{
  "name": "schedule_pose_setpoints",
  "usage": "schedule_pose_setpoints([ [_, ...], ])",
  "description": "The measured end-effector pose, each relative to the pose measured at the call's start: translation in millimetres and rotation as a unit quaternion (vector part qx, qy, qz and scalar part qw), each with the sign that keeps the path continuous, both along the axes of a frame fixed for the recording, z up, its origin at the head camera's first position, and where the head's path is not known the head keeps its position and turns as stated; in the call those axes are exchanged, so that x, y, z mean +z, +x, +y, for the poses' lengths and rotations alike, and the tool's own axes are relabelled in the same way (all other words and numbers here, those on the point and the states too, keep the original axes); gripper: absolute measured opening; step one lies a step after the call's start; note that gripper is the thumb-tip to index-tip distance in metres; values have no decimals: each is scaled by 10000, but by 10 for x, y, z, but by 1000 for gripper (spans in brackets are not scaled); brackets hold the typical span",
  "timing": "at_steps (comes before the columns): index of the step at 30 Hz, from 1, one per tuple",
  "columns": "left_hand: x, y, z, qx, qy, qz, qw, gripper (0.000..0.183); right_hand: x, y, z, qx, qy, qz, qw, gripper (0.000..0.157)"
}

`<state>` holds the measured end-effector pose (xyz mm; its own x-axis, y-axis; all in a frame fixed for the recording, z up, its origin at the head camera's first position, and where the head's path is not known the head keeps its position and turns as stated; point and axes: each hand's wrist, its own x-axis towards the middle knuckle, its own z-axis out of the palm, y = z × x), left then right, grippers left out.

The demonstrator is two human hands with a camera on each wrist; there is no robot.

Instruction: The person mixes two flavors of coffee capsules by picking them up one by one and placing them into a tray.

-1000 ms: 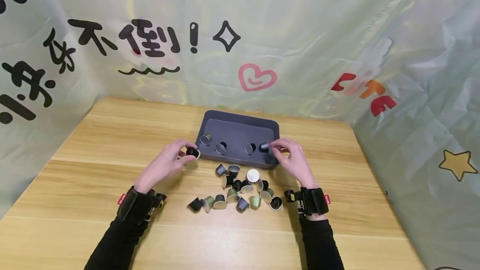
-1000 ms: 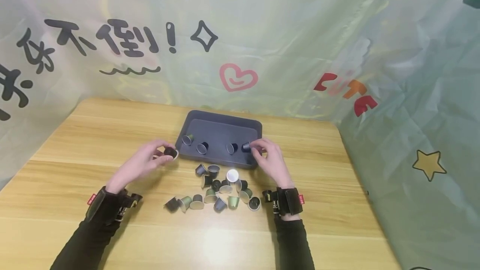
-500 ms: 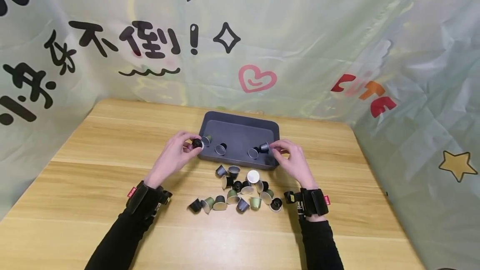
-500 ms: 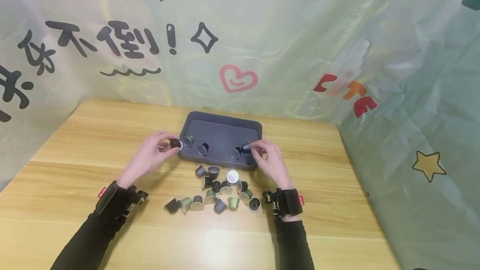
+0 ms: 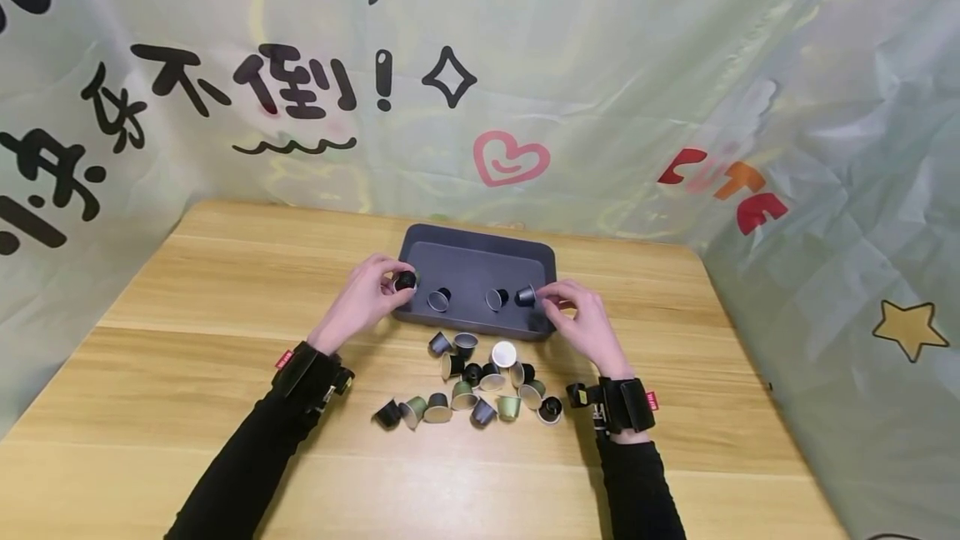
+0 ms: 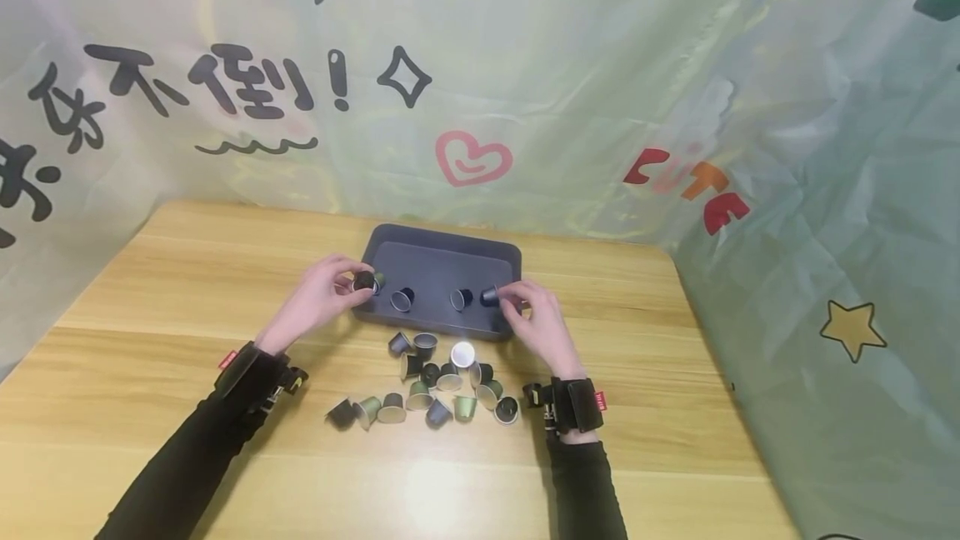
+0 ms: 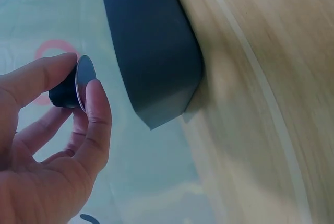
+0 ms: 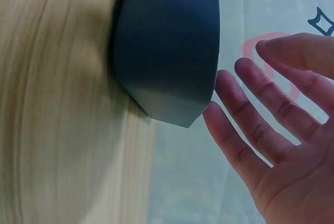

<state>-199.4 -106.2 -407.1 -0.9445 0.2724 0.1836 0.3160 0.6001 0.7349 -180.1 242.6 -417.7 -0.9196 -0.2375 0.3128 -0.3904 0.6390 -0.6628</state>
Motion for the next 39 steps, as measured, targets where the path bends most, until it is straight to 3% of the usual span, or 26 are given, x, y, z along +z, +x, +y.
schedule_pose_setpoints([
  [8, -33, -54, 15, -37, -96, -62, 9999, 39, 5, 7, -2, -13, 5, -76, 10000, 21],
  [14, -68, -43, -13, -126, 195, -255, 9994, 40, 18, 6, -1, -49, 0, -56, 10000, 20],
  [23, -147, 69, -199, 179, 714, -110, 9972, 34, 13, 11, 19, -107, 107, -49, 9999, 21],
  [29, -192, 162, -333, 409, 761, -116, 9962, 33, 40, 18, 33, -99, 198, -130, 9997, 21],
  [39, -210, 192, -390, 381, 697, -169, 9967, 36, 40, 25, 66, 147, 358, -444, 9983, 18],
])
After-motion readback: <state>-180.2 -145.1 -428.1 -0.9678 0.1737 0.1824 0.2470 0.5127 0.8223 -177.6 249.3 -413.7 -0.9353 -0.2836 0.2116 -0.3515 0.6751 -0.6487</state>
